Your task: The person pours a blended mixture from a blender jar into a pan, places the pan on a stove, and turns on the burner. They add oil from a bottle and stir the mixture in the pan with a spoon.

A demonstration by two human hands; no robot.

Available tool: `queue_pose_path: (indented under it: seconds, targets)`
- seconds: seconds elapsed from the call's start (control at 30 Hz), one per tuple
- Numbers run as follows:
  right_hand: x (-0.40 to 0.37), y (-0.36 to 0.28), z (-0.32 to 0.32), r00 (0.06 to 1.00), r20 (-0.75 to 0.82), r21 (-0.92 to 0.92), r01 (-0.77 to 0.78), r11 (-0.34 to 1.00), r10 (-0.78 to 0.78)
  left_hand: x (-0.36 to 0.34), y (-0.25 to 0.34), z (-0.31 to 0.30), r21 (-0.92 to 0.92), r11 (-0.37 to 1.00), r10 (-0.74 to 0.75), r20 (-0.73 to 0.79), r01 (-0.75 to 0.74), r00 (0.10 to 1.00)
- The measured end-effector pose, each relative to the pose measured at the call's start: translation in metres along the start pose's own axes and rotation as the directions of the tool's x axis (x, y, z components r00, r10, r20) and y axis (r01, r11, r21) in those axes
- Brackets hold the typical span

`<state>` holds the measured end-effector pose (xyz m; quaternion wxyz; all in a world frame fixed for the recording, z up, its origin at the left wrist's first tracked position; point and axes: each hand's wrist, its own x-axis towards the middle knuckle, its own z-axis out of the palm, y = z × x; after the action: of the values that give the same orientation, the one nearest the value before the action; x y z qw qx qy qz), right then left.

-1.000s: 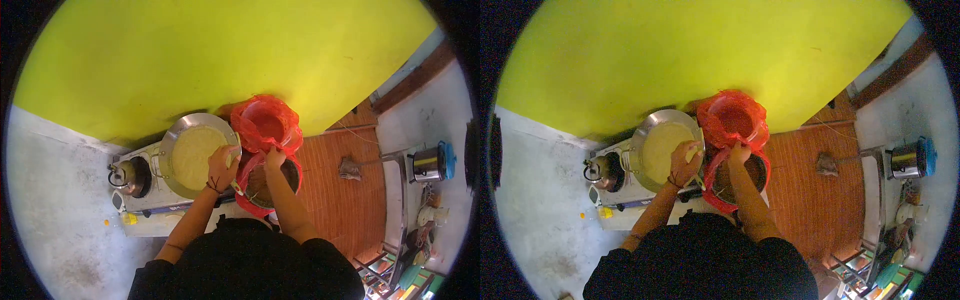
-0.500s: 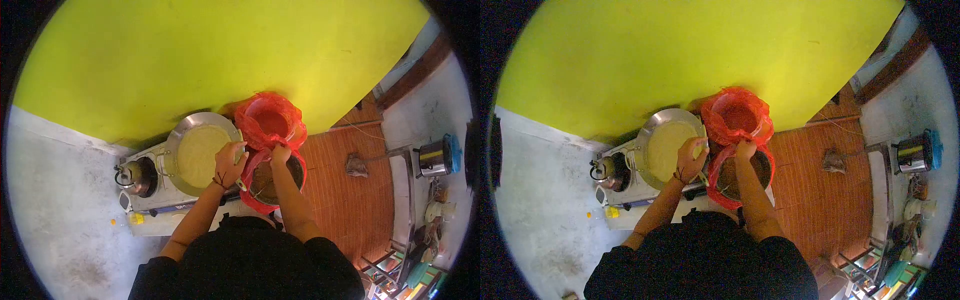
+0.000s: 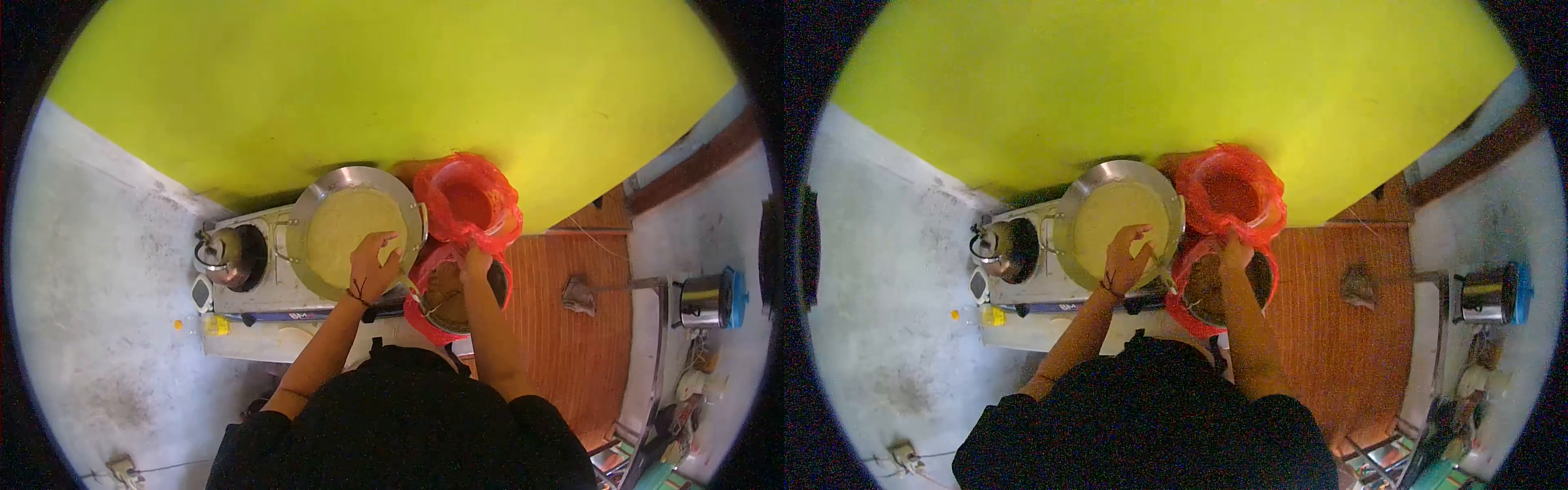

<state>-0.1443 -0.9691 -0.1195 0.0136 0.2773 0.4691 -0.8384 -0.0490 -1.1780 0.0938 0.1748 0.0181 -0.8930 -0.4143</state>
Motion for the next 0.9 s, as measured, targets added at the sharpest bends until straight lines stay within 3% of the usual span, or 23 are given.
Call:
queue_pose_path:
  seconds: [0.1,0.17,0.23,0.27,0.3,0.33,0.4,0.5,0.6,0.7,0.8,0.9]
  targets:
    - [-0.049,-0.029,0.013,0.978,-0.043,0.122,-0.198,0.973,0.204,-0.013,-0.004,-0.012,-0.017,0.999,-0.05,-0.026,0.05,0.998]
    - [-0.045,-0.014,-0.002,0.987,0.001,-0.051,-0.163,0.985,0.163,-0.024,-0.012,-0.014,-0.02,0.996,-0.084,-0.056,0.083,0.995]
    - [-0.055,-0.023,0.005,0.997,0.072,-0.327,0.002,0.945,0.023,-0.033,-0.016,-0.018,-0.004,0.994,-0.113,-0.084,0.113,0.99]
    - [-0.063,-0.034,0.011,0.986,0.145,-0.494,0.148,0.857,-0.087,-0.037,-0.017,-0.02,0.004,0.992,-0.128,-0.099,0.129,0.987]
    - [-0.079,-0.054,0.026,0.954,0.239,-0.627,0.293,0.721,-0.18,-0.041,-0.017,-0.021,-0.007,0.988,-0.153,-0.107,0.153,0.982]
    - [-0.089,-0.072,0.04,0.853,0.367,-0.696,0.517,0.498,-0.372,-0.044,-0.017,-0.023,-0.019,0.984,-0.178,-0.116,0.177,0.977]
    - [-0.102,-0.101,0.067,0.489,0.66,-0.642,0.761,-0.09,-0.571,-0.051,-0.018,-0.024,-0.04,0.978,-0.209,-0.14,0.206,0.968]
    - [-0.097,-0.118,0.085,0.364,0.827,-0.528,0.766,-0.368,-0.428,-0.058,-0.018,-0.027,-0.046,0.973,-0.231,-0.188,0.226,0.955]
    - [-0.051,-0.106,0.073,0.423,0.86,-0.51,0.728,-0.458,-0.286,-0.064,-0.011,-0.034,-0.032,0.964,-0.264,-0.232,0.264,0.936]
    - [-0.032,-0.123,0.076,0.587,0.773,-0.634,0.71,-0.305,-0.241,-0.071,-0.013,-0.036,-0.054,0.955,-0.295,-0.267,0.291,0.918]
    - [-0.031,-0.131,0.08,0.543,0.739,-0.657,0.71,-0.252,-0.399,-0.077,-0.017,-0.037,-0.061,0.949,-0.313,-0.264,0.309,0.912]
    - [-0.032,-0.124,0.078,0.646,0.681,-0.732,0.608,-0.307,-0.345,-0.079,-0.018,-0.043,-0.07,0.947,-0.32,-0.266,0.313,0.909]
